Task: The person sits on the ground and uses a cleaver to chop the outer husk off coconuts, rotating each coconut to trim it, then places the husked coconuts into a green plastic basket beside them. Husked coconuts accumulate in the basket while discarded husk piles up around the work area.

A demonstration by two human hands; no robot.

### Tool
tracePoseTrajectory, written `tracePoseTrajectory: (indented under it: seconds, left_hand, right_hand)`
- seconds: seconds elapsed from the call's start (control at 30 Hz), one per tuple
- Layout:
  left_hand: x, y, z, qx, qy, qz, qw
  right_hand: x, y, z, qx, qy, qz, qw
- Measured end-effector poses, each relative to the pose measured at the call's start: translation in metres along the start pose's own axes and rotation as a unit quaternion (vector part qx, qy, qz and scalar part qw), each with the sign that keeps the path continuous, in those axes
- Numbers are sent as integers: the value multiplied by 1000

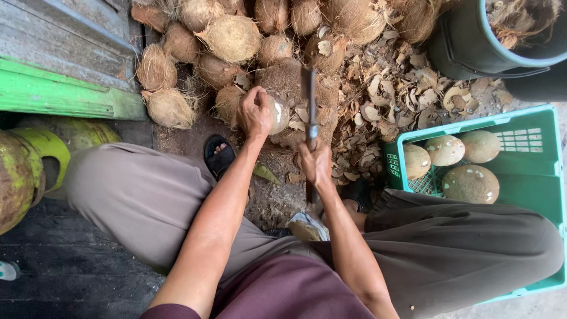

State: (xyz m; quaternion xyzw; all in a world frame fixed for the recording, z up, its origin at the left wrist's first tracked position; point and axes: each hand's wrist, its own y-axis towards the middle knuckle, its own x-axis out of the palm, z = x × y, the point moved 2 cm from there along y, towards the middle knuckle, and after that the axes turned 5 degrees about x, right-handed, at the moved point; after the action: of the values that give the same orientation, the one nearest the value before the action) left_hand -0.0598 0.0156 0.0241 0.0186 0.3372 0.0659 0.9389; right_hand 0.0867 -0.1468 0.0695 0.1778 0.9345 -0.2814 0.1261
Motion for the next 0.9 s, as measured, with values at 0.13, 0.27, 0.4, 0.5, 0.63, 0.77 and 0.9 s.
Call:
tracePoseTrajectory:
  seconds: [0.13, 0.27, 0.4, 0.5, 0.63, 0.77, 0.9]
  left_hand:
    - [2, 0, -6, -9, -1, -25, 1000]
    - [-1, -1, -13, -8, -38, -23, 999]
    - [-5, -1, -12, 62, -39, -24, 997]
    - [-6, -2, -9, 112, -48, -7, 992]
    - [-4, -2, -12, 46, -25, -41, 998]
    - [-8, -3, -6, 103, -25, -14, 994]
    - [-14, -4, 0, 104, -34, -9, 994]
  right_hand:
    - [-1, -6, -12, -51, 132, 16, 990]
    - [22, -8, 2, 49, 11, -90, 995]
    - [25, -4, 12, 91, -2, -100, 991]
    - [14, -4, 3, 46, 50, -97, 993]
    - [6, -11, -10, -13, 176, -14, 984]
    - [13, -15, -10, -149, 28, 109, 982]
    - [20, -10, 7, 115, -77, -67, 988]
